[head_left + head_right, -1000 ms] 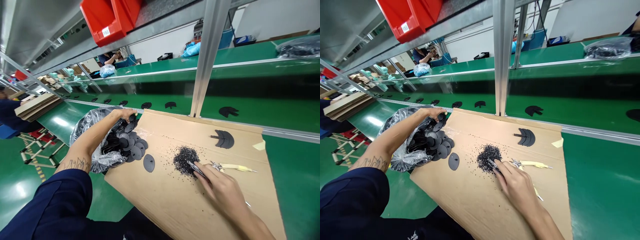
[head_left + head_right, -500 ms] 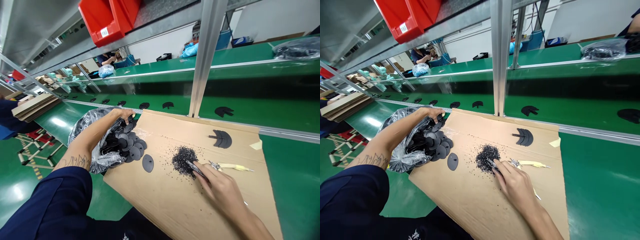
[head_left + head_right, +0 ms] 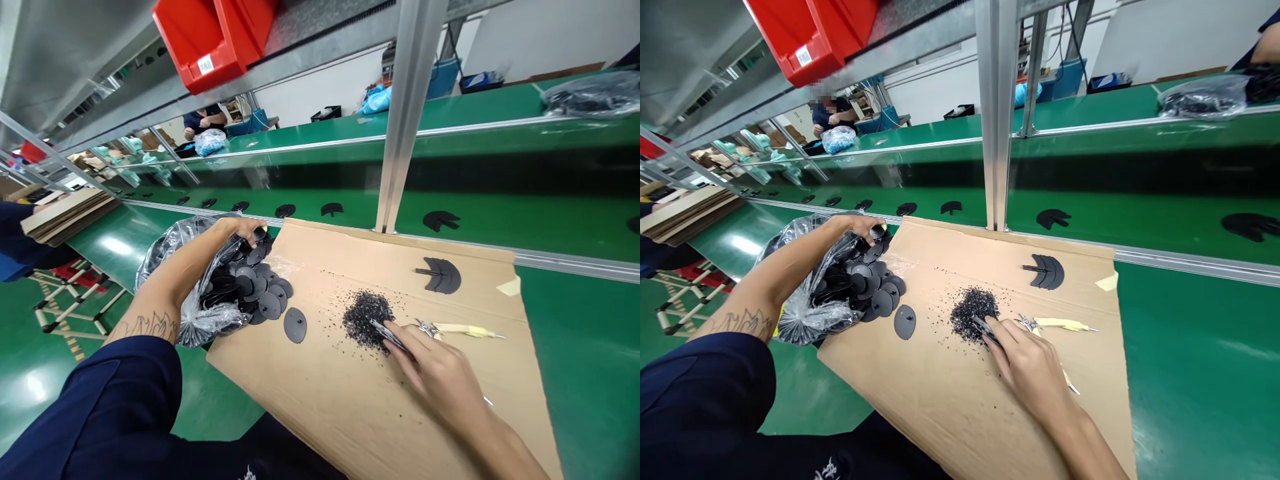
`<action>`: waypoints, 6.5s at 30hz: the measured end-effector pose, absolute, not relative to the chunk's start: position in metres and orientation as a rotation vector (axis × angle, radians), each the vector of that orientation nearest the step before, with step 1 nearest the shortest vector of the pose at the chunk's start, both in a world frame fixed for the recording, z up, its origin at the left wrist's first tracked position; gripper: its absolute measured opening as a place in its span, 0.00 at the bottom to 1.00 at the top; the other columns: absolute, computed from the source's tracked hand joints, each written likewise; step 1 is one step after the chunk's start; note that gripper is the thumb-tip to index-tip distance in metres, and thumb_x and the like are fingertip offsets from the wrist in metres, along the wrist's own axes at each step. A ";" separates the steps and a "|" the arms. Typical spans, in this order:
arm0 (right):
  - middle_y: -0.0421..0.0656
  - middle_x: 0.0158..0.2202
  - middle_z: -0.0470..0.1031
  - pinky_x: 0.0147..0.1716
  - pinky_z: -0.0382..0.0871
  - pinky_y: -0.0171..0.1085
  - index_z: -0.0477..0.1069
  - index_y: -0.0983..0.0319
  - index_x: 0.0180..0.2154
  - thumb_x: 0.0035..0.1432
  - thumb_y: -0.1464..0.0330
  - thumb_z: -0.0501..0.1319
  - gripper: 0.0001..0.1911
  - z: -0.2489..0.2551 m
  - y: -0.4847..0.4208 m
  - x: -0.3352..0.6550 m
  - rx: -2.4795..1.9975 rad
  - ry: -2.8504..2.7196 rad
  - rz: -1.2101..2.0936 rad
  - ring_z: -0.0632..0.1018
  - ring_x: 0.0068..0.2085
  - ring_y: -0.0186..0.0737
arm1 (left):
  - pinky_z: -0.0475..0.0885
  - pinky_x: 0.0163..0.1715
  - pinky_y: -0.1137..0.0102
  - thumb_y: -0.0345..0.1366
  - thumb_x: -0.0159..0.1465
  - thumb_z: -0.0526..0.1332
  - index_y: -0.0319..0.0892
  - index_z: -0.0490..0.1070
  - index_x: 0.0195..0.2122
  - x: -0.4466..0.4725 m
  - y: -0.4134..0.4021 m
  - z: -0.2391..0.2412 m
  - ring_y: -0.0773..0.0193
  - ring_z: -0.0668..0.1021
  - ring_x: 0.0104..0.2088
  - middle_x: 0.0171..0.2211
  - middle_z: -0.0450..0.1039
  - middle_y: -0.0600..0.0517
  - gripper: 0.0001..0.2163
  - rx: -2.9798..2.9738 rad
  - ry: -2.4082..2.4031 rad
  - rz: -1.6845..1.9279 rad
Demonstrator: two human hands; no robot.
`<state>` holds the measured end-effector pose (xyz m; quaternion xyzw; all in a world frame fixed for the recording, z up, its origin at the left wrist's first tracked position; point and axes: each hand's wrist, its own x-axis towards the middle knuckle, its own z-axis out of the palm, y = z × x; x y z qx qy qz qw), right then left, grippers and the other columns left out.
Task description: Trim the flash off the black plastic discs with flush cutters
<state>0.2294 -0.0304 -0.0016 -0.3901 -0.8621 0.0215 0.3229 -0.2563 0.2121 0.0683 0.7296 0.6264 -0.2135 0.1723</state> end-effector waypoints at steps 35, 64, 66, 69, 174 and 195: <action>0.45 0.36 0.83 0.32 0.75 0.39 0.74 0.62 0.50 0.72 0.67 0.51 0.15 -0.001 -0.027 0.227 -0.978 -2.256 -0.017 0.83 0.34 0.41 | 0.73 0.45 0.70 0.41 0.48 0.74 0.41 0.73 0.41 -0.202 0.173 0.084 0.54 0.80 0.45 0.43 0.80 0.49 0.21 2.089 1.743 -0.147; 0.44 0.35 0.82 0.31 0.72 0.37 0.74 0.64 0.50 0.72 0.67 0.53 0.13 -0.003 -0.025 0.223 -0.939 -2.271 -0.066 0.81 0.32 0.39 | 0.72 0.48 0.63 0.47 0.69 0.60 0.39 0.72 0.47 -0.137 0.052 0.083 0.54 0.77 0.47 0.46 0.75 0.42 0.15 2.713 1.012 -0.056; 0.43 0.35 0.82 0.32 0.71 0.37 0.74 0.64 0.50 0.72 0.67 0.54 0.13 -0.005 -0.025 0.223 -0.932 -2.278 -0.058 0.81 0.32 0.39 | 0.70 0.55 0.60 0.50 0.69 0.60 0.41 0.70 0.54 -0.124 0.017 0.060 0.51 0.74 0.56 0.55 0.72 0.39 0.19 2.829 0.771 -0.025; 0.43 0.35 0.82 0.32 0.71 0.38 0.74 0.65 0.50 0.71 0.67 0.55 0.13 -0.007 -0.025 0.221 -0.914 -2.279 -0.083 0.81 0.31 0.38 | 0.69 0.58 0.60 0.42 0.74 0.54 0.44 0.72 0.51 -0.118 -0.008 0.028 0.54 0.73 0.58 0.57 0.72 0.42 0.12 2.960 0.788 -0.077; 0.48 0.36 0.82 0.39 0.76 0.42 0.78 0.61 0.42 0.66 0.58 0.61 0.15 0.007 -0.037 0.218 -1.220 -1.717 0.706 0.82 0.36 0.46 | 0.73 0.48 0.68 0.33 0.69 0.56 0.38 0.73 0.44 -0.148 0.146 0.089 0.59 0.80 0.45 0.43 0.78 0.46 0.08 2.414 1.985 0.180; 0.45 0.35 0.81 0.24 0.78 0.38 0.78 0.65 0.47 0.49 0.51 0.73 0.30 0.011 -0.037 0.213 -1.140 -1.098 1.386 0.75 0.24 0.33 | 0.69 0.30 0.67 0.38 0.70 0.56 0.39 0.69 0.46 -0.032 0.061 0.033 0.55 0.78 0.37 0.46 0.71 0.41 0.09 2.721 1.390 -0.160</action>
